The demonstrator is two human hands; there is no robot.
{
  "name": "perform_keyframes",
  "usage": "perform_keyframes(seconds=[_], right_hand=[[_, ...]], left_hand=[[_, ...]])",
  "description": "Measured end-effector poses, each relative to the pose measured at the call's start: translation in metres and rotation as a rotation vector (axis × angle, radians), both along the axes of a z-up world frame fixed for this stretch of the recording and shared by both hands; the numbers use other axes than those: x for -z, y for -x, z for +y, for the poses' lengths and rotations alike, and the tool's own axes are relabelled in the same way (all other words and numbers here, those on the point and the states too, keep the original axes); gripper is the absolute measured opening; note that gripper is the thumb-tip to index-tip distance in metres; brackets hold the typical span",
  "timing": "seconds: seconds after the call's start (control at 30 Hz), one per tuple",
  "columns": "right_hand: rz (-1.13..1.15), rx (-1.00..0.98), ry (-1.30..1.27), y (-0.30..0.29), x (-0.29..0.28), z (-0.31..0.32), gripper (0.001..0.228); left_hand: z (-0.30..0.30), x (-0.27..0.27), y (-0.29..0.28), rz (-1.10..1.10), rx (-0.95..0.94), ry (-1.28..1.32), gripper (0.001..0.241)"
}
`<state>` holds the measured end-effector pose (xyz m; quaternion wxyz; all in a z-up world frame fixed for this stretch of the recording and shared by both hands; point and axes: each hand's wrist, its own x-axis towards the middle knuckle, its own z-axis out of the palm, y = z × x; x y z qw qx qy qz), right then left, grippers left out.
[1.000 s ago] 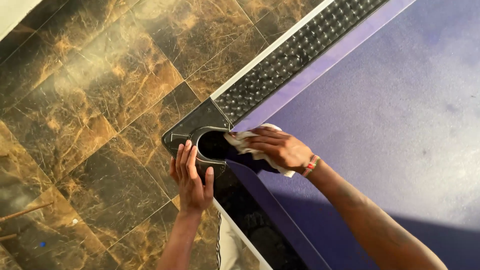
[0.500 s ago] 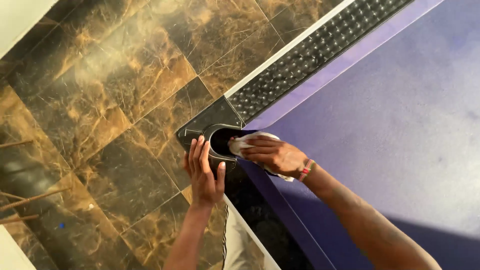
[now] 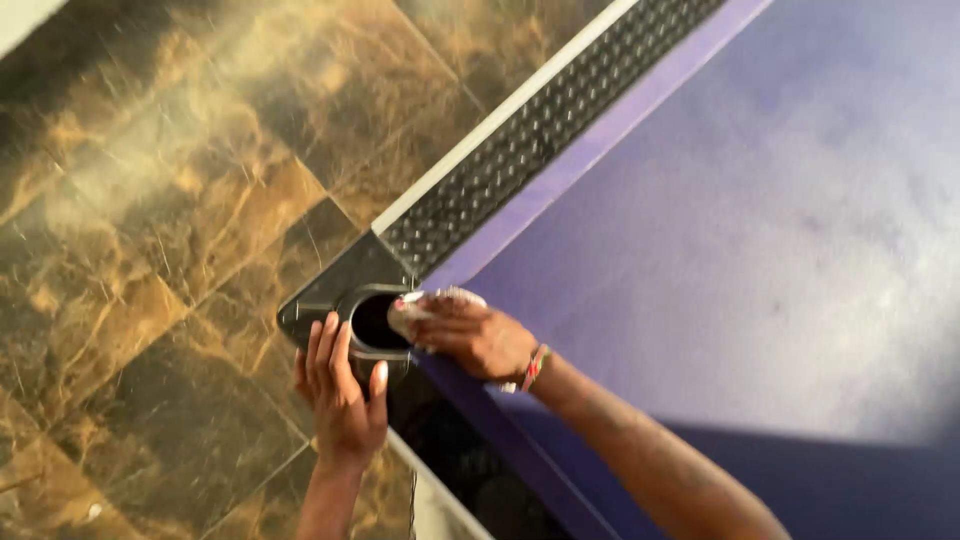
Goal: Cleaning the felt surface and side rails of a pool table using a damp cloth and soapy water.
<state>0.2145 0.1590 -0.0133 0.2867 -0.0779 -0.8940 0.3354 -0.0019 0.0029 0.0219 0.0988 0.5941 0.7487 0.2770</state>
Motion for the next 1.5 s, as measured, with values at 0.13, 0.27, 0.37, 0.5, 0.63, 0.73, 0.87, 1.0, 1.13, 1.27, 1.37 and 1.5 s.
perform_keyframes(seconds=[0.13,0.27,0.37,0.5,0.63,0.73,0.87,1.0,1.13,1.27,1.37,1.5], right_hand=[[-0.116,0.12,0.07,-0.08,-0.014,-0.053,0.036],[-0.323,0.606,-0.069,-0.152,-0.013,-0.058,0.048],[-0.312,0.994,-0.041,-0.135,0.008,-0.006,0.054],[-0.022,1.283,0.454,-0.05,0.032,0.033,0.058],[0.339,1.425,0.819,-0.006,-0.021,0.001,0.026],[0.569,1.485,0.852,0.045,-0.027,-0.019,0.034],[0.063,1.564,0.591,0.116,0.013,0.002,0.064],[0.07,1.674,0.167,0.094,0.025,0.038,0.044],[-0.071,1.816,0.21,0.011,0.059,0.156,0.05],[-0.301,1.742,0.235,0.062,0.023,0.095,0.062],[-0.508,1.588,0.078,0.138,-0.013,0.031,0.086],[-0.597,1.483,0.121,0.163,-0.029,0.024,0.095]], left_hand=[[-0.007,0.005,0.007,0.018,0.031,0.05,0.064],[0.0,0.022,0.011,0.072,0.0,0.013,0.065],[-0.005,0.024,0.01,0.068,0.005,0.049,0.065],[0.001,0.016,0.013,0.056,0.001,0.049,0.063],[-0.003,0.026,0.017,0.038,0.009,0.063,0.063],[-0.007,0.039,0.015,0.117,0.004,-0.015,0.063],[-0.001,0.092,0.025,0.209,0.026,-0.249,0.067],[0.007,0.016,0.073,0.328,0.302,0.016,0.068],[0.071,0.022,0.134,0.133,0.373,-0.166,0.049],[0.115,0.014,0.18,0.067,0.544,0.096,0.066],[0.159,0.057,0.17,-0.01,0.588,0.444,0.05],[0.165,0.049,0.173,-0.206,0.564,0.957,0.059]])
